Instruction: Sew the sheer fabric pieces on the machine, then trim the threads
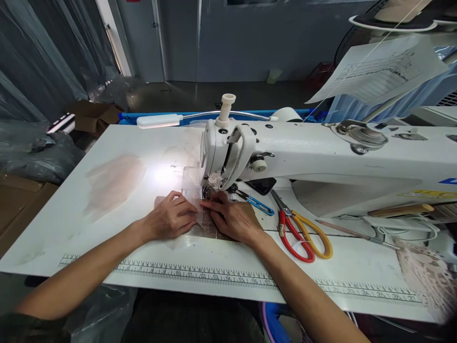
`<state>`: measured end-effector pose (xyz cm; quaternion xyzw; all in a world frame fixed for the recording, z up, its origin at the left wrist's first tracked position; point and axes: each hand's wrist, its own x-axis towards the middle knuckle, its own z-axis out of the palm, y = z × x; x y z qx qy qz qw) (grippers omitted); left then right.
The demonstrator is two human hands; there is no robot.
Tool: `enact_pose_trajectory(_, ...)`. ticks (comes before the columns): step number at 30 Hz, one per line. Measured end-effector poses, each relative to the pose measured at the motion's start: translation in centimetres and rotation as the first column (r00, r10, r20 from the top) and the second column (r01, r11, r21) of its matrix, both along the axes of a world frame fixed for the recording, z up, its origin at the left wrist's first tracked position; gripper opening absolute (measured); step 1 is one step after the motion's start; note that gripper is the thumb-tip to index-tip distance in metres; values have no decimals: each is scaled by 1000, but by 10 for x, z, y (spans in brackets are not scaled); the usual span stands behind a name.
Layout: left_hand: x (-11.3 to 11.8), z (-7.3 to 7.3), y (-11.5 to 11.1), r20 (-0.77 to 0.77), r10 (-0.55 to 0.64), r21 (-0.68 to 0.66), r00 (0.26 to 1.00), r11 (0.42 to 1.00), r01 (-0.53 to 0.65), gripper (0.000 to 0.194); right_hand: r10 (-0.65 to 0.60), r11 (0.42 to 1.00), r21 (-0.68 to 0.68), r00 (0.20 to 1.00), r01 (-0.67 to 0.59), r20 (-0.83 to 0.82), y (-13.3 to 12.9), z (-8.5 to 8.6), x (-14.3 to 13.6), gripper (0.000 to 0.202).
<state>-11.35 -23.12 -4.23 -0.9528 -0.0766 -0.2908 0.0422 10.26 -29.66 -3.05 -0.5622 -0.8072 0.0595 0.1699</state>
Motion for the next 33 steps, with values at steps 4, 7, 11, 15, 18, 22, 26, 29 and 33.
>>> enact_pose_trajectory(4, 1, 1, -1, 4, 6, 16, 1000, 1000, -6, 15, -4, 1000, -1, 1000, 4, -7, 0, -2, -1, 37)
enact_pose_trajectory(7, 1, 1, -1, 2, -5, 20, 1000, 1000, 5, 16, 10, 1000, -2, 999, -10, -31, 0, -3, -1, 38)
enact_pose_trajectory(11, 1, 1, 0, 3, -13, 8, 1000, 1000, 13, 15, -5, 999, -43, 997, 2, -81, 2, -5, 2, 40)
enact_pose_trajectory(15, 1, 0, 0, 2, -10, -3, 1000, 1000, 10, 15, 3, 999, -36, 992, -7, -126, 0, -9, 10, 41)
enact_pose_trajectory(18, 0, -1, 1, -4, -19, -15, 1000, 1000, 19, 14, 78, 997, 31, 988, -75, -133, -2, -12, 13, 39)
enact_pose_trajectory(22, 0, -2, 1, 1, -21, -25, 1000, 999, 21, 13, 160, 983, 102, 982, -150, -100, -3, -11, 12, 35)
enact_pose_trajectory(26, 0, -2, 1, 6, -16, -35, 1000, 999, 16, 11, 208, 974, 99, 977, -203, -47, -4, -7, 8, 33)
enact_pose_trajectory(29, 0, 1, 1, 12, -34, -78, 999, 996, 35, 10, 198, 977, 89, 980, -195, -28, -4, -6, 7, 33)
enact_pose_trajectory(33, -2, 3, 3, 135, 54, -185, 989, 982, -29, 16, 199, 979, 48, 978, -196, -56, -4, -9, 8, 35)
